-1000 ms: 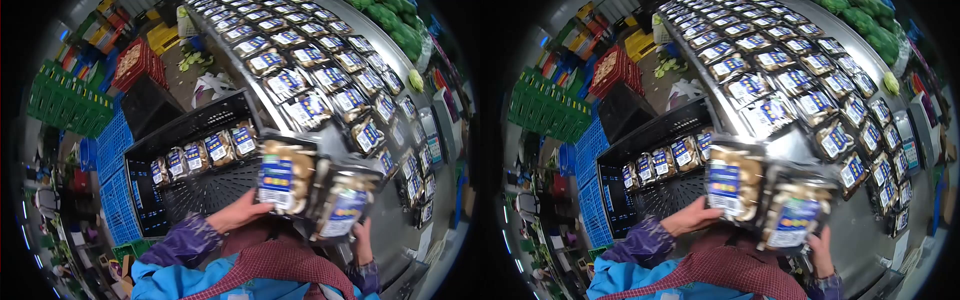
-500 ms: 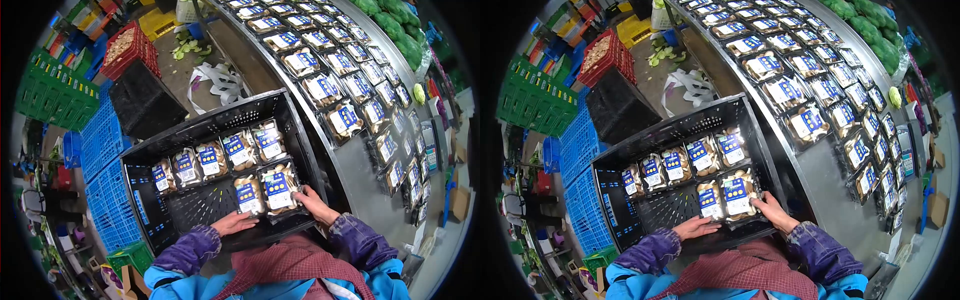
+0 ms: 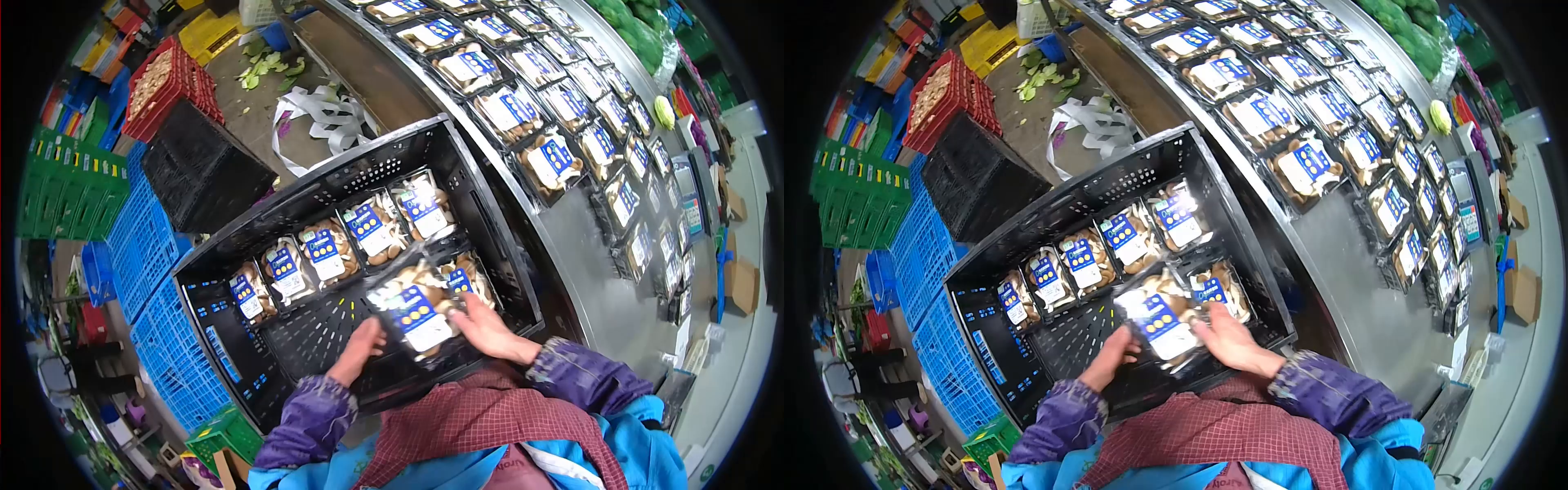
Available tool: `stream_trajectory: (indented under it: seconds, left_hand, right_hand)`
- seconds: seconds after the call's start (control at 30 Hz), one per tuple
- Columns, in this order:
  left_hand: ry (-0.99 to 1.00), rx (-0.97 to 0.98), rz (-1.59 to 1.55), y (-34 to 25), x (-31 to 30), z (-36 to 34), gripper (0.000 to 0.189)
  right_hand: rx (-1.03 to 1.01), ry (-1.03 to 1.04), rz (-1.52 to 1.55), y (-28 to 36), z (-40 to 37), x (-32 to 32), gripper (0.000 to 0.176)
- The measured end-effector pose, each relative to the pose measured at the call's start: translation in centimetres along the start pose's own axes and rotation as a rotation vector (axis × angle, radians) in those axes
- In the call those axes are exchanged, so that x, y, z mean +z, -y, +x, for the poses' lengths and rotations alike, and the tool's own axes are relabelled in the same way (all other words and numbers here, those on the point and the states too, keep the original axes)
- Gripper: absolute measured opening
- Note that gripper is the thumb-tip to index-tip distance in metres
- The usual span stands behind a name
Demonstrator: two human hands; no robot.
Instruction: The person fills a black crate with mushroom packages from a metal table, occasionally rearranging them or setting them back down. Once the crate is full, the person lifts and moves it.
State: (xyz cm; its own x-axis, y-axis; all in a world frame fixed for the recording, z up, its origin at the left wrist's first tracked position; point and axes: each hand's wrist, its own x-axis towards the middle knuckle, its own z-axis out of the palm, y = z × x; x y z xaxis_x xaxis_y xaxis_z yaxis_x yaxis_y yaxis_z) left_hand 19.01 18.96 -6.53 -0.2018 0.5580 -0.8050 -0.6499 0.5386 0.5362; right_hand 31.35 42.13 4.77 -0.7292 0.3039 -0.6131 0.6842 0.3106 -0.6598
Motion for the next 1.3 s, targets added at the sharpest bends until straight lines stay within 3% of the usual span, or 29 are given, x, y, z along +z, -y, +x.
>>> stream_trajectory:
  seconds: [0.03, 0.07, 0.1, 0.17, 0.23, 0.3, 0.37, 0.43, 0.57, 0.63, 0.7, 0.77, 0.83, 0.87, 0.97, 1.03, 1.1, 1.17, 1.23, 1.3]
  left_hand:
    - [0.127, 0.033, -0.39, -0.5, -0.5, -1.0, 0.055]
    - [0.164, 0.038, -0.647, -3.1, 0.7, -3.0, 0.06]
    - [0.23, 0.122, -0.856, -5.0, 2.0, -4.5, 0.053]
    - [0.031, 0.221, -0.679, -2.3, 0.4, -3.6, 0.044]
    - [-0.141, 0.112, -0.637, -1.4, -1.2, -3.6, 0.044]
    - [-0.235, 0.098, -0.572, 0.5, -3.4, -3.4, 0.041]
    - [-0.281, 0.057, -0.57, 2.6, -5.6, -2.6, 0.037]
    - [-0.258, 0.047, -0.576, 3.6, -6.3, -1.4, 0.037]
    - [-0.264, 0.171, -0.564, 4.0, -4.3, 3.0, 0.039]
    - [-0.385, 0.107, -0.467, 2.3, -3.1, 1.6, 0.042]
    - [-0.443, 0.274, 0.087, 7.1, -7.5, 4.3, 0.042]
    - [-0.294, 0.296, -0.361, 5.0, -5.5, 2.8, 0.042]
    - [-0.228, 0.205, -0.272, 0.9, -2.8, 2.5, 0.04]
    - [-0.225, 0.186, -0.327, 1.9, -3.2, 2.3, 0.04]
    - [-0.335, 0.061, -0.369, 1.8, -4.4, 0.4, 0.038]
    - [-0.258, 0.473, 0.735, 3.2, -8.4, -0.3, 0.042]
    - [-0.739, 0.356, 0.315, -0.9, -5.6, -0.1, 0.045]
    - [-0.793, 0.432, 0.522, -5.1, -5.6, 0.8, 0.047]
    - [-0.556, 0.712, 0.243, -14.4, 6.9, -2.2, 0.049]
    - [-0.262, 0.787, 0.248, -19.2, 15.2, 0.6, 0.038]
  right_hand:
    - [0.023, 0.047, -0.004, 0.1, 0.7, 1.3, 0.052]
    - [-0.008, 0.1, 0.006, 0.3, 1.3, 2.5, 0.052]
    - [-0.04, 0.154, 0.016, 0.7, 1.8, 3.7, 0.051]
    - [-0.093, 0.347, -0.047, 1.4, 2.4, 4.7, 0.046]
    - [-0.137, 0.396, -0.311, 2.1, 2.3, 3.1, 0.05]
    - [0.005, 0.24, -0.594, 2.1, 1.7, 0.0, 0.058]
    - [0.089, 0.078, -0.777, -1.2, 2.1, -1.6, 0.05]
    - [0.069, 0.137, -0.769, -4.7, 3.3, -1.6, 0.058]
    - [0.222, 0.289, -0.657, -5.8, 5.6, -0.1, 0.068]
    - [0.112, 0.167, -0.659, -5.8, 5.4, -0.3, 0.066]
    - [0.045, 0.068, -0.629, -5.4, 4.6, -0.6, 0.048]
    - [-0.076, 0.008, -0.545, -4.2, 3.2, -1.4, 0.037]
    - [-0.108, -0.115, -0.483, -4.1, 1.4, -3.0, 0.031]
    - [-0.222, -0.013, -0.334, -1.9, -0.1, -2.7, 0.028]
    - [-0.399, -0.325, -0.09, -1.3, -4.3, -6.1, 0.02]
    - [-0.247, -0.477, 0.109, -3.8, -7.1, -10.2, 0.023]
    - [-0.055, -0.89, -0.019, -10.1, -8.9, -13.7, 0.031]
    - [0.092, -1.248, 0.008, -16.1, -11.1, -17.8, 0.042]
    - [0.417, -1.385, 0.34, -21.8, -11.9, -20.5, 0.044]
    - [0.406, -1.219, 0.554, -27.2, -11.2, -21.6, 0.048]
